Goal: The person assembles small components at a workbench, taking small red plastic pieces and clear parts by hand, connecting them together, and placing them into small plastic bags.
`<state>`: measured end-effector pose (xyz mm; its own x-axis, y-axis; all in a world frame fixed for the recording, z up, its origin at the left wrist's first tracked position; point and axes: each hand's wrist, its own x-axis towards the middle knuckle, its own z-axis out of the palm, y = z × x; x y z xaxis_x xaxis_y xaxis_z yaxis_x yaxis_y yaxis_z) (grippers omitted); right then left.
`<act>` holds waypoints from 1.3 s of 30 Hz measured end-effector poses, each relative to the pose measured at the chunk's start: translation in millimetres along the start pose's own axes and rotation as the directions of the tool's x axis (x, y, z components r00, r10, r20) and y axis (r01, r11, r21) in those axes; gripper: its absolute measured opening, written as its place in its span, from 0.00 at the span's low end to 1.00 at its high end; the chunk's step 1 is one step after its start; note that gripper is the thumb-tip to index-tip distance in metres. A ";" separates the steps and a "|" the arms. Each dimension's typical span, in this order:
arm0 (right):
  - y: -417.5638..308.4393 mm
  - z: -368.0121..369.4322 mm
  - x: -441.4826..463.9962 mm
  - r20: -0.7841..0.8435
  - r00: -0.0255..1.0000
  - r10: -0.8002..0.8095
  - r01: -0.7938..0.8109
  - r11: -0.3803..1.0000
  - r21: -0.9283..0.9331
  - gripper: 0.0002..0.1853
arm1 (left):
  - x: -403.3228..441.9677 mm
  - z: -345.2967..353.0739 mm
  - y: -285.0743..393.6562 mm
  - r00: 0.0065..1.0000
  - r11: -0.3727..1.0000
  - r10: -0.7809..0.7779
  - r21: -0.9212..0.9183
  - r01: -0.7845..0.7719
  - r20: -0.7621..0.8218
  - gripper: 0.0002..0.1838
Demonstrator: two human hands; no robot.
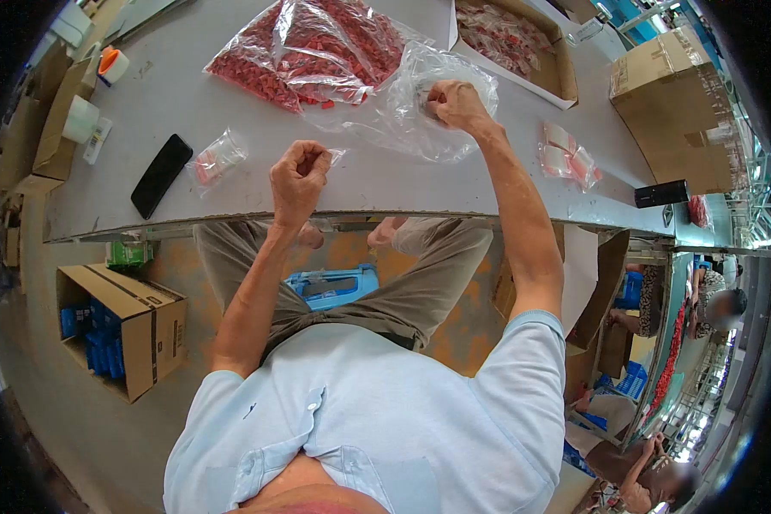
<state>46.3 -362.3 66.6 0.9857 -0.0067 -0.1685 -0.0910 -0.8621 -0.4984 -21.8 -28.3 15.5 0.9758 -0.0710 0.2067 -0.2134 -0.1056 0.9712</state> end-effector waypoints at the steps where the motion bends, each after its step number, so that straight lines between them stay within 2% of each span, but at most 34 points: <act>1: 4.2 1.7 -0.9 -0.048 0.998 -0.032 0.033 0.999 0.012 0.10 | -0.3 -0.3 0.8 1.000 1.000 -0.010 -0.003 0.010 0.004 0.04; 6: 13.8 7.7 -7.4 -0.155 0.986 -0.057 0.073 0.993 0.096 0.09 | -0.3 -0.1 1.7 1.000 1.000 -0.004 0.005 0.004 -0.009 0.04; 8: 17.2 7.3 -8.1 -0.175 0.984 0.009 0.044 0.954 0.296 0.09 | -0.5 0.0 2.3 1.000 1.000 -0.008 -0.005 0.008 -0.024 0.04; 9: 18.8 8.3 -8.6 -0.174 0.985 0.008 0.045 0.954 0.296 0.09 | -0.8 -0.3 2.1 1.000 1.000 -0.012 -0.003 0.012 -0.024 0.04; 11: 21.4 9.1 -11.2 -0.170 0.983 0.075 0.033 0.830 0.557 0.09 | -1.5 0.3 1.5 1.000 1.000 -0.017 -0.002 0.017 -0.025 0.04; 12: 22.6 7.8 -13.2 -0.169 0.983 0.075 0.033 0.830 0.556 0.09 | -1.8 1.1 1.0 0.999 1.000 -0.012 0.006 0.013 -0.036 0.04; 14: 22.7 4.7 -17.5 -0.130 0.990 0.050 0.060 0.689 0.723 0.10 | -2.0 1.5 0.0 0.999 1.000 -0.008 0.015 0.009 -0.048 0.04; 20: 18.5 13.3 -30.4 -0.117 0.991 0.069 0.061 0.545 0.836 0.10 | -2.2 2.5 3.7 0.998 0.998 -0.001 0.058 0.005 -0.070 0.04; 23: 16.6 19.0 -27.8 -0.187 0.973 0.132 0.068 0.614 0.787 0.09 | -2.9 2.7 4.5 0.997 0.996 -0.008 0.089 0.015 -0.074 0.04; 27: 13.7 18.8 -25.2 -0.201 0.968 0.147 0.088 0.553 0.829 0.09 | -1.3 1.6 4.8 0.997 0.996 -0.029 0.084 0.035 -0.070 0.04; 29: 13.2 19.0 -27.2 -0.191 0.968 0.160 0.103 0.443 0.891 0.08 | -0.4 2.0 2.8 0.997 0.995 -0.030 0.090 0.037 -0.071 0.04; 30: 12.8 19.4 -28.6 -0.191 0.969 0.159 0.103 0.443 0.890 0.08 | 0.5 2.2 1.4 0.997 0.996 -0.039 0.077 0.044 -0.074 0.04; 32: 10.1 19.7 -34.0 -0.133 0.983 0.124 0.105 0.213 0.971 0.07 | 2.1 2.9 1.0 0.996 0.997 -0.048 0.063 0.053 -0.078 0.04; 33: 7.5 21.2 -38.0 -0.132 0.984 0.124 0.103 0.214 0.971 0.07 | 2.9 3.2 1.7 0.996 0.996 -0.047 0.066 0.052 -0.075 0.04; 35: -1.2 27.4 -47.4 -0.043 0.993 0.108 0.040 0.034 0.999 0.06 | 5.5 4.2 2.7 0.996 0.996 -0.049 0.071 0.054 -0.076 0.04; 39: -31.6 49.1 -65.4 0.030 0.999 0.029 -0.029 -0.064 0.998 0.05 | 11.1 8.4 5.4 0.996 0.994 -0.020 0.101 0.029 -0.092 0.04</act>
<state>-22.2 -309.7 51.6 0.9778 -0.0164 -0.2088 -0.1638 0.5612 -0.8113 -12.5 -37.9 22.1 0.9801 0.0230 0.1972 -0.1883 -0.2073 0.9600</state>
